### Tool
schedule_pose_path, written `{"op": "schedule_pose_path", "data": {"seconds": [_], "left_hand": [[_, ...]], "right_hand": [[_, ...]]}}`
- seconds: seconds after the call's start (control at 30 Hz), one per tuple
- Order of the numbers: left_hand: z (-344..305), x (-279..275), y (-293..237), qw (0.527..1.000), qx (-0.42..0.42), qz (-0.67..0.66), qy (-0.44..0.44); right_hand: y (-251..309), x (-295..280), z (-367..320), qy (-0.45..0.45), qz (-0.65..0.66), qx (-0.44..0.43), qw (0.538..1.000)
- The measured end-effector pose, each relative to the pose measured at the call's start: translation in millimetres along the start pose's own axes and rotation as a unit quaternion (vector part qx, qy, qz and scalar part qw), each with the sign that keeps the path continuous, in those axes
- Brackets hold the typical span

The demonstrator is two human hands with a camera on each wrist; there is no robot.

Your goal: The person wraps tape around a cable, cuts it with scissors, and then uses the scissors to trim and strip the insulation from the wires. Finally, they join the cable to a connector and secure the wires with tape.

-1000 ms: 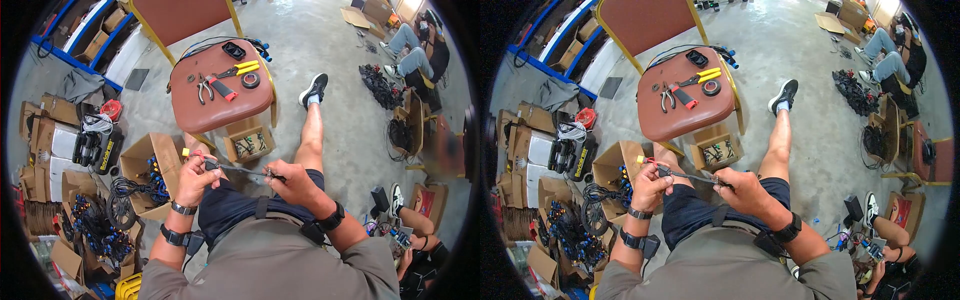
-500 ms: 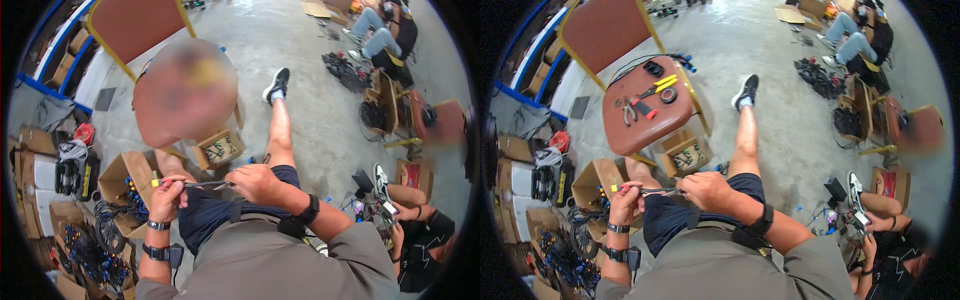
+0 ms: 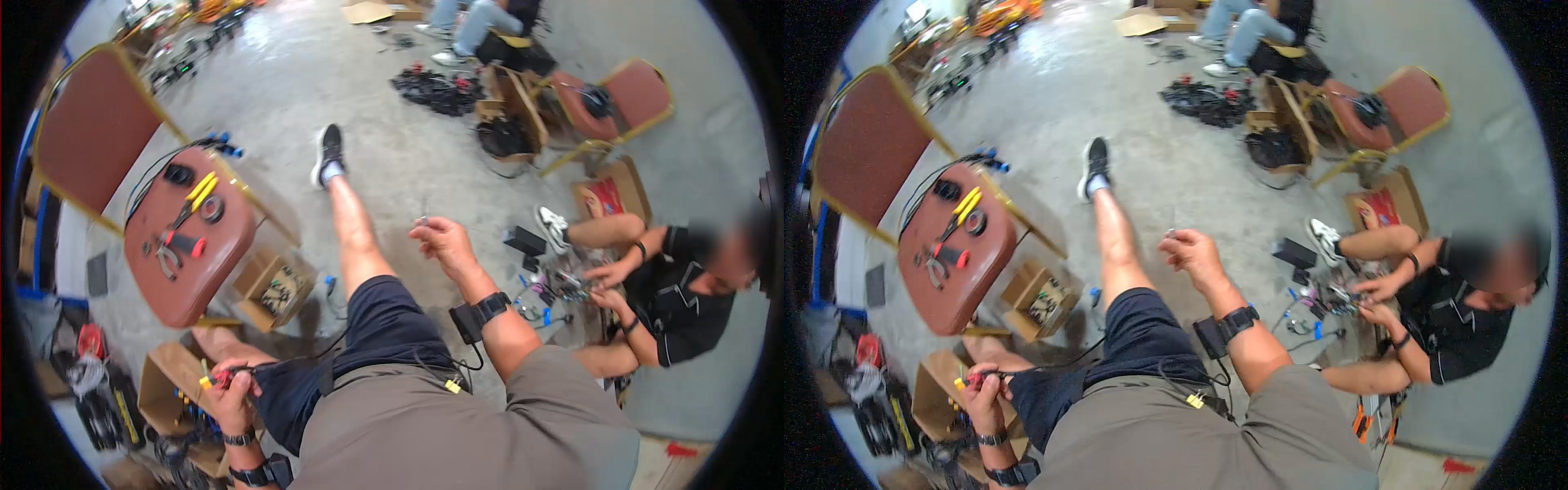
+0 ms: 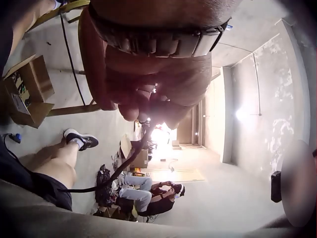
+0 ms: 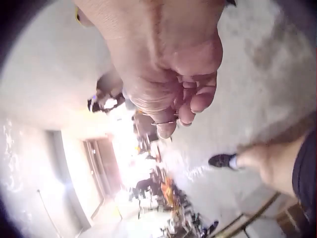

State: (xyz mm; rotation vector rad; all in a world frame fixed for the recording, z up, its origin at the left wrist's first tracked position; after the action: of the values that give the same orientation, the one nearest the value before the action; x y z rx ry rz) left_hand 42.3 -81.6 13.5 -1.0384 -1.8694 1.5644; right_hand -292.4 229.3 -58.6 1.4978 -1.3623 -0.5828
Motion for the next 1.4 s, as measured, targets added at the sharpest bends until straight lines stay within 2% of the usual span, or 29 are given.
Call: {"op": "schedule_pose_path", "data": {"seconds": [0.07, 0.2, 0.27, 0.37, 0.43, 0.6, 0.87, 0.9, 0.97, 1.03, 1.07, 1.2, 1.23, 1.27, 1.33, 1.37, 1.4], "left_hand": [[5, 7, 2, 1.0, 0.018, 0.0, 0.004], [12, 15, -5, 0.999, 0.017, -0.005, 0.028], [16, 15, 0, 0.999, 0.011, 0.002, 0.032], [20, 18, -1, 0.998, 0.01, 0.007, 0.054], [22, 18, 1, 0.997, 0.003, 0.006, 0.073], [27, 21, 1, 0.999, 0.01, 0.013, 0.049], [29, 26, 7, 0.999, 0.012, 0.004, 0.046], [28, 29, 1, 0.998, 0.008, 0.035, 0.049], [21, 36, -20, 0.997, -0.015, 0.061, 0.038], [21, 37, -17, 0.997, -0.048, -0.008, 0.056], [18, 37, -23, 0.997, -0.037, 0.032, 0.06], [32, 31, -6, 0.972, 0.135, 0.181, 0.06], [29, 39, -10, 0.987, 0.107, 0.114, 0.029], [29, 44, -11, 0.987, 0.109, 0.113, 0.017], [25, 45, -3, 0.997, 0.077, 0.005, -0.032], [28, 47, 2, 0.989, 0.135, -0.068, 0.001], [26, 48, 1, 0.988, 0.136, -0.071, -0.007]], "right_hand": [[6, -61, -8, -0.136, 0.025, -0.044, 0.989], [6, -178, -43, -0.31, 0.001, -0.079, 0.948], [9, -208, -70, -0.383, 0.024, -0.09, 0.919], [9, -236, -100, -0.435, 0.045, -0.1, 0.894], [5, -244, -112, -0.438, 0.08, -0.122, 0.887], [3, -262, -126, -0.416, 0.178, -0.167, 0.876], [23, -251, -143, -0.46, 0.152, -0.177, 0.857], [11, -272, -138, -0.426, 0.144, -0.183, 0.874], [17, -259, -137, -0.448, 0.042, -0.151, 0.88], [24, -228, -122, -0.385, 0.014, -0.108, 0.916], [15, -224, -104, -0.334, -0.003, -0.119, 0.935], [25, -89, -49, -0.121, -0.164, -0.116, 0.972], [31, -45, -44, -0.046, -0.182, -0.101, 0.977], [37, 2, -41, 0.027, -0.201, -0.088, 0.975], [38, 91, -47, 0.183, -0.345, -0.124, 0.912], [32, 122, -47, 0.254, -0.334, -0.144, 0.896], [25, 150, -50, 0.323, -0.321, -0.161, 0.876]]}}
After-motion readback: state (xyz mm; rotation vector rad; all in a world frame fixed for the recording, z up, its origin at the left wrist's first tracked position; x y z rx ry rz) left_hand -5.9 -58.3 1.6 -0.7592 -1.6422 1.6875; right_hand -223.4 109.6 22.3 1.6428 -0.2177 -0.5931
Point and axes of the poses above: each hand's wrist, its own z-axis towards the middle knuckle, its own x-axis out of the palm, y = z × x, the point moved 1 cm from there along z, towards the middle knuckle, and after that the axes turned 10 degrees about z, right-handed, at the moved point
